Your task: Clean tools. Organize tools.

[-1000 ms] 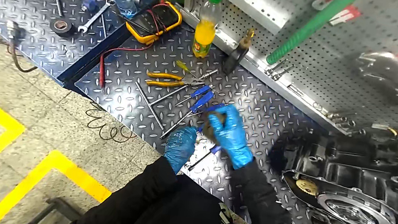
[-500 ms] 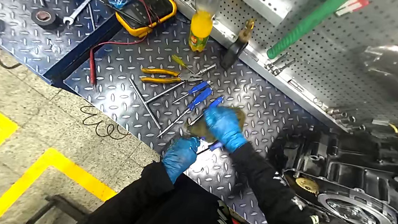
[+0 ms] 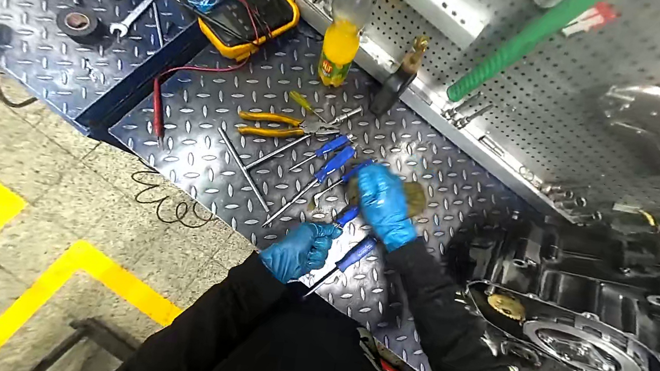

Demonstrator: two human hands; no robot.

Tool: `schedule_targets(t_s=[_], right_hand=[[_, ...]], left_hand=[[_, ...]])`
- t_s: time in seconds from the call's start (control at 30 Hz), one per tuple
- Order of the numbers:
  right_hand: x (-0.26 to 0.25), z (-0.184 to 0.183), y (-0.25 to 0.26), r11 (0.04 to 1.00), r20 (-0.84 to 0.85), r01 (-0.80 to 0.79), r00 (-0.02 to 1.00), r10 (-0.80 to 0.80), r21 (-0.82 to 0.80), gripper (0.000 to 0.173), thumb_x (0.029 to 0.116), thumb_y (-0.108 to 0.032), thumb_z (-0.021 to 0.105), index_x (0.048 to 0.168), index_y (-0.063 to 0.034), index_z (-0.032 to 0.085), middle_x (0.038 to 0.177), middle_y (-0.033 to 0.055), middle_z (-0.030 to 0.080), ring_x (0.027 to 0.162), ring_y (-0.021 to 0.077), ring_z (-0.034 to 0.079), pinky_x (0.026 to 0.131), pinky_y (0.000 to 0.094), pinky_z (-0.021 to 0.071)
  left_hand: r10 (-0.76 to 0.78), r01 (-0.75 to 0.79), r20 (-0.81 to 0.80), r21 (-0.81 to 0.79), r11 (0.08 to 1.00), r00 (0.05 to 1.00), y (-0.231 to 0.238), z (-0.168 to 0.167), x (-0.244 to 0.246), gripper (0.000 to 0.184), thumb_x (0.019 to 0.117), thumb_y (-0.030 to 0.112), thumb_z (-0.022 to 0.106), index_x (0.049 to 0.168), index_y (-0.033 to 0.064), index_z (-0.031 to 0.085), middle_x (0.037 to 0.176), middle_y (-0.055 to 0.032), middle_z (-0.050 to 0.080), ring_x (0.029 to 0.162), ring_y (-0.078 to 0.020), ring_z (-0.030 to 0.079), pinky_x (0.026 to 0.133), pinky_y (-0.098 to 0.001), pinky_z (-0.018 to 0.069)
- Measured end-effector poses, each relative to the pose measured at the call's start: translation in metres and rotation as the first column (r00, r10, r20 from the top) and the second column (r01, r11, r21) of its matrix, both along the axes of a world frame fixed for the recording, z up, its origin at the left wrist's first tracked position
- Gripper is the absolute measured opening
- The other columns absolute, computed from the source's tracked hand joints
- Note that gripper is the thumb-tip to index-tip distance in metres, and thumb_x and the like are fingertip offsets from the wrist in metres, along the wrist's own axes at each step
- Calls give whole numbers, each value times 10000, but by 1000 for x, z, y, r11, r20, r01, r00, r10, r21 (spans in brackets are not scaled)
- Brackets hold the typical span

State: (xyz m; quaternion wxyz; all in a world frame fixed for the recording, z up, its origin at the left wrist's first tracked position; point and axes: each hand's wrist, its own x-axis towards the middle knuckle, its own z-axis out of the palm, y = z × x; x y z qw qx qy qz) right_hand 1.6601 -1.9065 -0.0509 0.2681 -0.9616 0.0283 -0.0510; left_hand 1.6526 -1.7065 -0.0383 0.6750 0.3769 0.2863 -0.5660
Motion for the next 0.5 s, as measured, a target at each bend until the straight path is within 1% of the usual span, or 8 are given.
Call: schedule_targets(t_s=[0.07, 0.1, 0.17, 0.23, 0.33, 0.37, 0.43, 0.5], right_hand=[[-12, -16, 34, 971, 47, -229, 972, 232, -65, 365, 1041, -255, 440, 970, -34, 720, 1021, 165, 722, 1036, 324, 694, 911, 518, 547], [-12, -23, 33, 953, 78, -289, 952, 296, -94, 362, 1044, -254, 425, 935, -55, 706, 990, 150, 715, 1019, 323, 691, 891, 514, 545], [-5, -34, 1, 948, 31, -283, 956, 290, -144, 311, 1023, -219, 495, 1018, -33, 744, 1055, 182, 726, 1051, 368, 689, 898, 569, 546], [-5, -29, -11, 951, -101, -256, 965, 241, -177, 346, 1036, -256, 470, 1128, -55, 736, 1164, 173, 713, 1147, 372, 657, 983, 592, 498], [-19, -22, 36, 930, 56, -336, 936, 347, -146, 251, 982, -181, 522, 914, -37, 716, 963, 169, 715, 978, 361, 694, 861, 551, 550], [-17, -24, 35, 927, 92, -357, 925, 368, -117, 246, 981, -146, 515, 898, -24, 712, 946, 175, 715, 960, 364, 701, 853, 548, 555], [-11, -33, 7, 965, 42, -256, 965, 259, -64, 277, 1006, -135, 503, 977, 16, 733, 1004, 214, 720, 1001, 395, 693, 885, 585, 537], [-1, -38, -23, 986, 40, -98, 994, 104, -134, 394, 1047, -239, 403, 1032, -13, 726, 1067, 204, 723, 1080, 385, 681, 972, 577, 509]], left_hand=[[-48, 48, 40, 11, 999, 998, 3, -5, -6, 245, 1089, 183, 379, 894, 137, 521, 528, 89, 299, 391, -22, 246, 374, -174, 226], [-59, 59, 65, 4, 998, 996, 5, -10, -7, 247, 1087, 189, 378, 893, 142, 524, 524, 94, 297, 387, -15, 250, 368, -166, 234], [-66, 68, 96, -26, 997, 993, 12, -23, -11, 218, 1084, 189, 406, 991, 116, 590, 538, 95, 320, 393, -7, 281, 370, -155, 261], [-70, 73, 84, -34, 997, 994, 12, -24, -16, 214, 1083, 193, 413, 967, 138, 583, 532, 102, 314, 386, 3, 272, 366, -150, 249], [-53, 53, 22, 4, 999, 998, 8, -12, -8, 323, 1083, 192, 365, 786, 162, 491, 509, 96, 297, 381, -13, 236, 368, -166, 220], [-37, 37, 23, -3, 999, 999, 7, -13, -6, 306, 1079, 185, 372, 800, 154, 494, 514, 93, 303, 382, -16, 242, 368, -167, 226], [-58, 59, 95, -7, 998, 994, 11, -22, -16, 219, 1072, 204, 434, 916, 130, 569, 522, 98, 319, 371, -3, 274, 349, -147, 247], [-264, 204, 386, 189, 961, 884, 11, -23, -20, 214, 1081, 248, 454, 972, 131, 596, 555, 70, 349, 417, -32, 314, 391, -186, 279]])
